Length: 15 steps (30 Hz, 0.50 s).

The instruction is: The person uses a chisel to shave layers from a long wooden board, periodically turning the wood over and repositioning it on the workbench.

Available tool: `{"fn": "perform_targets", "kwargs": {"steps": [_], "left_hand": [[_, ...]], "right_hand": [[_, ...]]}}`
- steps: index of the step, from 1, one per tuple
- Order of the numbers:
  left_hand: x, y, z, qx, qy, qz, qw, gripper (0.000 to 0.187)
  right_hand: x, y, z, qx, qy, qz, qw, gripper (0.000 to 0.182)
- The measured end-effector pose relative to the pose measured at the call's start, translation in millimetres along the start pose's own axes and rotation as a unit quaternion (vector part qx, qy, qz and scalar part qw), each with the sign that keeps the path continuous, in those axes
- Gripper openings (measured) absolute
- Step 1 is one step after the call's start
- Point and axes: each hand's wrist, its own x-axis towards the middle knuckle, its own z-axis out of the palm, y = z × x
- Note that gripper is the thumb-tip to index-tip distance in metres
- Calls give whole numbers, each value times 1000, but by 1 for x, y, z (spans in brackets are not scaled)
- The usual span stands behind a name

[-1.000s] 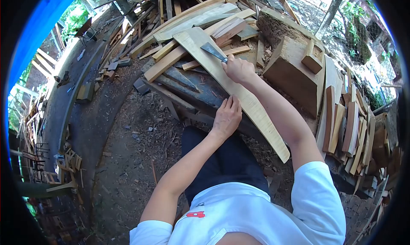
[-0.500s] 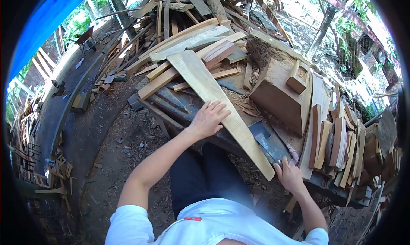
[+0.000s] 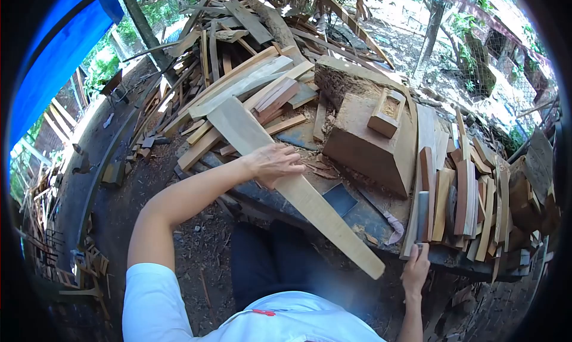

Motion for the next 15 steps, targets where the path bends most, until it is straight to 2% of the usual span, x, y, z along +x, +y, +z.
{"fn": "perform_targets", "kwargs": {"steps": [1, 3, 4, 6, 8, 9, 11, 12, 13, 14, 15], "left_hand": [[-5, 3, -18, -3, -5, 2, 1000, 77], [-15, 2, -56, -12, 35, -72, 997, 76], [-21, 2, -77, -14, 31, -74, 997, 76], [-30, -4, -108, -101, 81, -247, 960, 77], [-37, -25, -115, -161, 96, -410, 893, 85], [-42, -39, -114, -159, 93, -412, 892, 85], [-53, -69, -92, -272, 126, -579, 758, 92], [-62, -82, -73, -271, 126, -580, 758, 92], [-72, -97, -47, -359, 167, -574, 716, 92], [-77, -108, -22, -444, 205, -560, 669, 93], [-77, -110, -2, -483, 223, -612, 585, 92]], "right_hand": [[6, -3, -12, 30, 32, -15, 999, 31], [19, 16, -27, 4, 122, -78, 989, 33], [24, 19, -35, 7, 117, -78, 990, 33], [31, 21, -48, 191, 123, 58, 972, 36], [37, 26, -44, 232, 130, 50, 963, 37], [38, 27, -41, 274, 139, 41, 951, 37], [33, 16, -33, 273, 122, 36, 953, 37], [29, 10, -27, 253, 98, 36, 962, 37], [24, 4, -20, 232, 77, 37, 969, 36], [20, 1, -12, 239, 61, 30, 969, 36], [15, -6, -7, 241, 66, 32, 968, 36]]}}
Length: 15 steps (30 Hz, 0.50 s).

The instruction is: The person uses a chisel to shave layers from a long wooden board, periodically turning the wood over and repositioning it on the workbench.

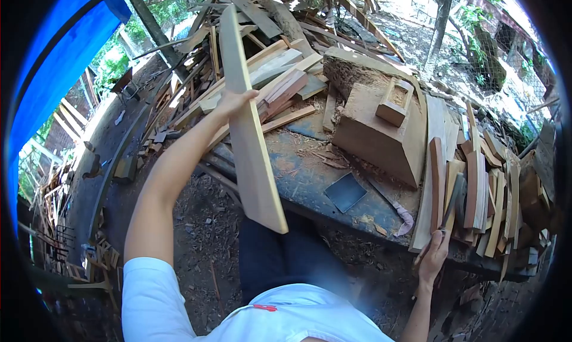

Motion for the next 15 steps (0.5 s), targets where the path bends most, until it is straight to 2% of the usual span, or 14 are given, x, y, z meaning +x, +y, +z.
{"fn": "perform_targets", "kwargs": {"steps": [1, 2, 4, 5, 7, 8, 10, 12, 14, 15], "left_hand": [[8, -18, 9, -61, 29, -82, 994, 91], [26, -44, 18, -59, 25, -77, 995, 91], [59, -89, 38, -246, 30, -183, 951, 85], [60, -90, 46, -249, 25, -184, 951, 85], [53, -95, 52, -261, 74, -228, 935, 76], [26, -65, 48, -198, 31, -233, 952, 68], [27, -80, 43, -180, -68, -247, 950, 58], [31, -96, 47, -188, 12, -212, 959, 50], [23, -99, 43, -209, -5, -199, 958, 49], [32, -113, 46, -256, 1, -221, 941, 46]], "right_hand": [[-7, -5, 9, 9, -31, 18, 999, 35], [-11, -8, 15, 17, -63, 36, 997, 35], [-17, -7, 20, 17, -73, 35, 997, 35], [-19, -9, 22, 7, -94, 30, 995, 35], [-21, -17, 25, -19, -134, 24, 991, 35], [-20, -18, 27, -24, -142, 28, 989, 35], [-20, -17, 36, 11, -150, 49, 987, 34], [-20, -19, 48, 4, -179, 59, 982, 33], [-19, -22, 62, -4, -204, 66, 977, 32], [-19, -23, 71, -50, -230, 38, 971, 30]]}}
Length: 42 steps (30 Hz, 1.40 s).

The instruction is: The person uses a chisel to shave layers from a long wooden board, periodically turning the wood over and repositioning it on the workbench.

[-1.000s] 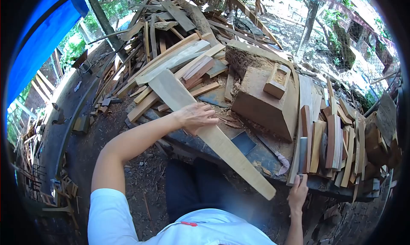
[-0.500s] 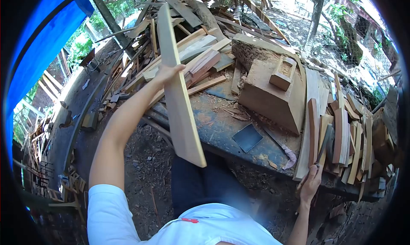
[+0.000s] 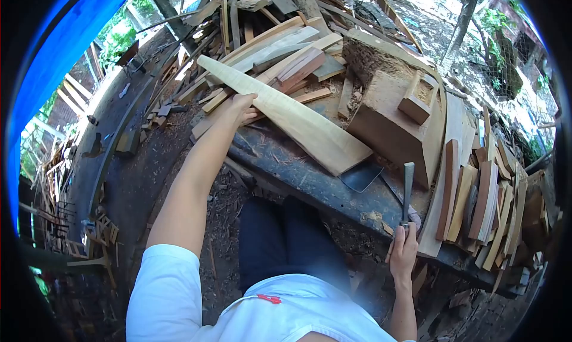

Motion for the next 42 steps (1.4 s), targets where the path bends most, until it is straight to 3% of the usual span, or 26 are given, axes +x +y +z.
{"fn": "perform_targets", "kwargs": {"steps": [2, 5, 8, 12, 15, 19, 20, 21, 24, 29, 31, 32, 33, 35, 37, 39, 41, 42], "left_hand": [[-15, -8, 7, -110, -8, 3, 994, 41], [-13, -35, 24, -231, -36, 2, 972, 37], [-41, -57, 65, -297, -34, 7, 954, 52], [-59, -78, 97, -303, -9, 54, 951, 50], [-54, -88, 78, -234, -89, 64, 966, 45], [-93, -88, 47, -219, -57, 40, 973, 38], [-85, -100, 45, -212, -44, 65, 974, 38], [-82, -109, 46, -208, -33, 91, 973, 39], [-94, -114, 63, -248, 1, 82, 965, 42], [-94, -121, 106, -302, 24, 64, 951, 35], [-116, -113, 110, -161, 84, 95, 979, 35], [-126, -117, 115, -109, 172, 139, 969, 39], [-142, -124, 116, -113, 171, 133, 970, 39], [-179, -139, 110, 81, 257, 389, 881, 49], [-228, -140, 105, 124, 52, 465, 875, 44], [-248, -150, 114, 215, -39, 578, 786, 41], [-263, -156, 124, 317, -123, 602, 723, 58], [-265, -159, 128, 332, -145, 602, 712, 77]], "right_hand": [[10, 6, 16, -95, -26, -72, 993, 28], [18, -28, 35, -101, -101, -72, 987, 31], [20, -40, 46, -122, -115, -102, 981, 33], [10, -37, 46, -112, -133, -78, 982, 33], [2, -14, 38, -126, -106, -110, 980, 32], [-15, -24, 32, -91, -123, -20, 988, 30], [-15, -31, 32, -113, -146, 40, 982, 29], [-13, -33, 39, -118, -158, 37, 980, 29], [-5, -39, 58, -238, -109, -207, 943, 33], [10, -61, 94, -253, -167, -194, 933, 38], [19, -63, 102, -280, -180, -173, 927, 37], [25, -59, 104, -311, -190, -186, 912, 36], [29, -58, 104, -317, -192, -183, 911, 36], [34, -54, 107, -363, -195, -186, 892, 36], [38, -49, 107, -394, -196, -192, 877, 40], [39, -50, 104, -398, -182, -204, 876, 39], [40, -44, 93, -404, -188, -208, 871, 39], [40, -39, 87, -412, -204, -195, 866, 39]]}}
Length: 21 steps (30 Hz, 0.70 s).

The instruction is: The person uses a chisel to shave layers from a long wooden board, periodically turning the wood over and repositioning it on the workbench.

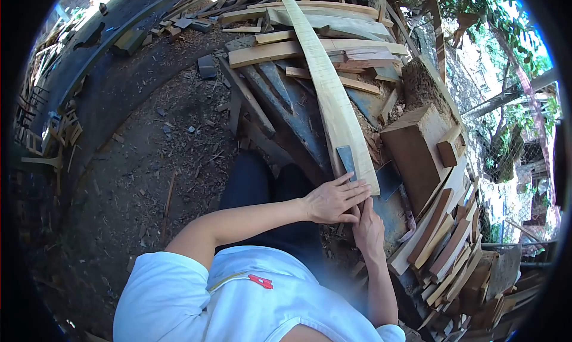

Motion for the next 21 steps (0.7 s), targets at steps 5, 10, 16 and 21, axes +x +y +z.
{"fn": "perform_targets", "kwargs": {"steps": [5, 10, 16, 21], "left_hand": [[-3, -10, 5, 4, 8, -1, 1000, 87], [7, -74, -27, 68, 47, -41, 996, 85], [7, -91, -42, 101, 34, -39, 994, 84], [-20, -24, -6, 29, 29, -46, 998, 91]], "right_hand": [[13, -7, -8, -40, -24, -4, 999, 37], [89, -38, -7, -65, 10, -91, 994, 40], [109, -57, -9, -52, 15, -82, 995, 39], [30, -25, 5, -63, -22, -48, 997, 48]]}}
